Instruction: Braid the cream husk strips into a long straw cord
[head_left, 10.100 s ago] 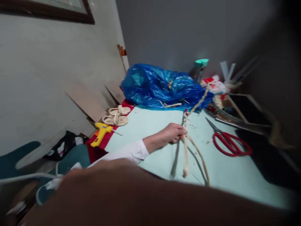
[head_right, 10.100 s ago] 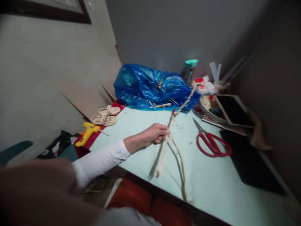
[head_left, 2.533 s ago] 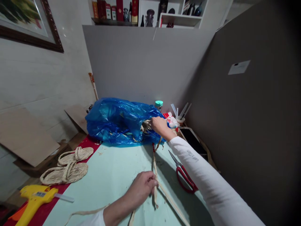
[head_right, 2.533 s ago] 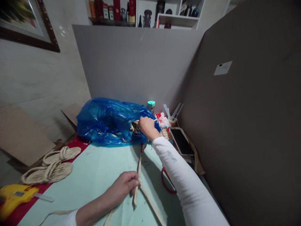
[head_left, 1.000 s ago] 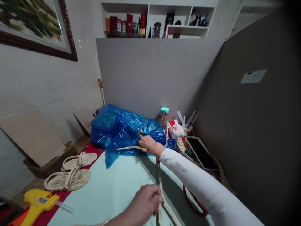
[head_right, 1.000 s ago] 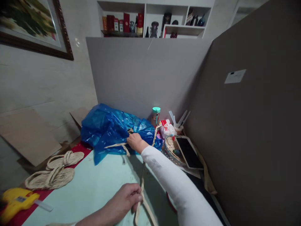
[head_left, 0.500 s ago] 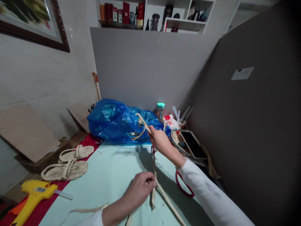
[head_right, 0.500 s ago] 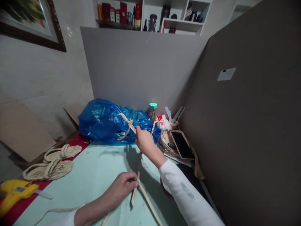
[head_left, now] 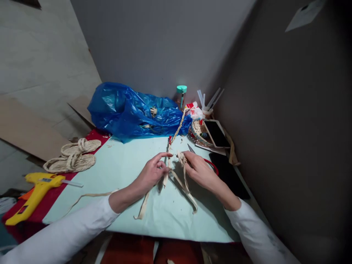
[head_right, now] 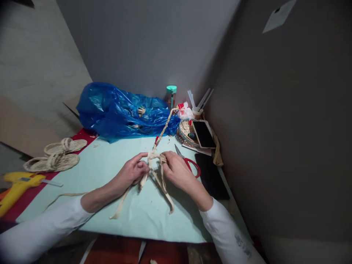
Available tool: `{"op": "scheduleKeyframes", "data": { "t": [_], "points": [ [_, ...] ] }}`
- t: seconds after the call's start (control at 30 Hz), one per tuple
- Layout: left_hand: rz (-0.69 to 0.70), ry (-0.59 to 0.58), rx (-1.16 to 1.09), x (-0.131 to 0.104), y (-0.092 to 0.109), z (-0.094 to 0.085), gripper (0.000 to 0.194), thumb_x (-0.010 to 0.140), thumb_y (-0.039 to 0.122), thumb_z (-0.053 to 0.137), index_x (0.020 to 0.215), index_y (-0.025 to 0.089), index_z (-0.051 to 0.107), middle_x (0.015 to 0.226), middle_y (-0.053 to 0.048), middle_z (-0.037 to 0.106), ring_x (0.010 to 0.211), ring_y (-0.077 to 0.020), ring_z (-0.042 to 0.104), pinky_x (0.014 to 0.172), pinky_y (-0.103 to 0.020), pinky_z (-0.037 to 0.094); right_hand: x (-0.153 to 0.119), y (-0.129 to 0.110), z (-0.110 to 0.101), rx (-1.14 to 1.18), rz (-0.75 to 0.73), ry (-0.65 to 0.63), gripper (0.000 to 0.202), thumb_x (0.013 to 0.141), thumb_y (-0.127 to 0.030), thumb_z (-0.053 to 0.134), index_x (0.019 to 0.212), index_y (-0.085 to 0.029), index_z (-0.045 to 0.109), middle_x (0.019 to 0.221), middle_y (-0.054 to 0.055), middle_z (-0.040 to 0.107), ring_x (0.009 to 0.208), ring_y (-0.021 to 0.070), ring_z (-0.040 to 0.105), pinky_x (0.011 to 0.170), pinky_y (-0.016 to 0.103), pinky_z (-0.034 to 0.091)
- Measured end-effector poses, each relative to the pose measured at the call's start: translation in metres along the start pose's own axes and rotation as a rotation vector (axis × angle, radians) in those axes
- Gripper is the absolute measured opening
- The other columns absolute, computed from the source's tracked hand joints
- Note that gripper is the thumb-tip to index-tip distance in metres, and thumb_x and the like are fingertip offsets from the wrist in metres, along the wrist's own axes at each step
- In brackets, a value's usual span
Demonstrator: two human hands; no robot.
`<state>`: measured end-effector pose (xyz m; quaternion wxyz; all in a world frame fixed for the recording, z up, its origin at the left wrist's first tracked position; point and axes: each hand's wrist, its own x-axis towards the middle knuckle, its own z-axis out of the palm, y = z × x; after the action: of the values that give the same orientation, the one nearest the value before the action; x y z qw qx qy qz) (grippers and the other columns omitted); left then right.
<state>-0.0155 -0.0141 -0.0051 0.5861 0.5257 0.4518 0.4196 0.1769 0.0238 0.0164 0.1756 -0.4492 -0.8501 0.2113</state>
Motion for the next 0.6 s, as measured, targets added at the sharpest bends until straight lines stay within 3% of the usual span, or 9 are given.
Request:
{"op": "scheduleKeyframes", "data": {
  "t": [0.1, 0.23, 0.43, 0.6],
  "points": [
    [-0.009, 0.025, 0.000, 0.000, 0.004, 0.003, 0.039, 0.079, 0.033, 0.061, 0.112, 0.014, 0.058, 0.062, 0.007, 0.041, 0.041, -0.0021, 0.026, 0.040, -0.020, 0.016, -0.001, -0.010, 0.009, -0.258, 0.113, -0.019, 0.021, 0.091, -0.018, 0.035, 0.090, -0.016, 0.055, 0.083, 0.010, 0.066, 0.071, 0.0199, 0.061, 0.063, 0.027, 0.036],
    [-0.028, 0.060, 0.030, 0.001, 0.005, 0.006, 0.037, 0.077, 0.032, 0.061, 0.105, 0.009, 0.062, 0.057, 0.006, 0.043, 0.042, -0.0034, 0.028, 0.041, -0.020, 0.018, -0.004, -0.027, 0.018, -0.465, 0.177, -0.100, 0.021, 0.090, -0.020, 0.035, 0.103, -0.014, 0.051, 0.081, 0.013, 0.068, 0.066, 0.0263, 0.064, 0.055, 0.029, 0.032],
    [-0.018, 0.078, 0.085, 0.002, 0.010, 0.009, 0.034, 0.072, 0.027, 0.061, 0.100, 0.010, 0.069, 0.052, 0.005, 0.048, 0.045, -0.0052, 0.028, 0.043, -0.020, 0.020, -0.008, -0.024, 0.018, -0.166, 0.130, -0.193, 0.023, 0.089, -0.021, 0.034, 0.103, -0.013, 0.050, 0.079, 0.013, 0.066, 0.064, 0.0221, 0.062, 0.052, 0.027, 0.029],
    [-0.036, 0.071, 0.065, 0.002, 0.008, 0.006, 0.028, 0.071, 0.030, 0.064, 0.091, 0.010, 0.069, 0.050, 0.005, 0.047, 0.043, -0.0049, 0.026, 0.042, -0.020, 0.017, -0.006, -0.016, 0.017, 0.066, 0.023, -0.268, 0.028, 0.084, -0.021, 0.041, 0.107, -0.012, 0.054, 0.090, 0.012, 0.066, 0.073, 0.0189, 0.059, 0.060, 0.025, 0.034]
  ]
}}
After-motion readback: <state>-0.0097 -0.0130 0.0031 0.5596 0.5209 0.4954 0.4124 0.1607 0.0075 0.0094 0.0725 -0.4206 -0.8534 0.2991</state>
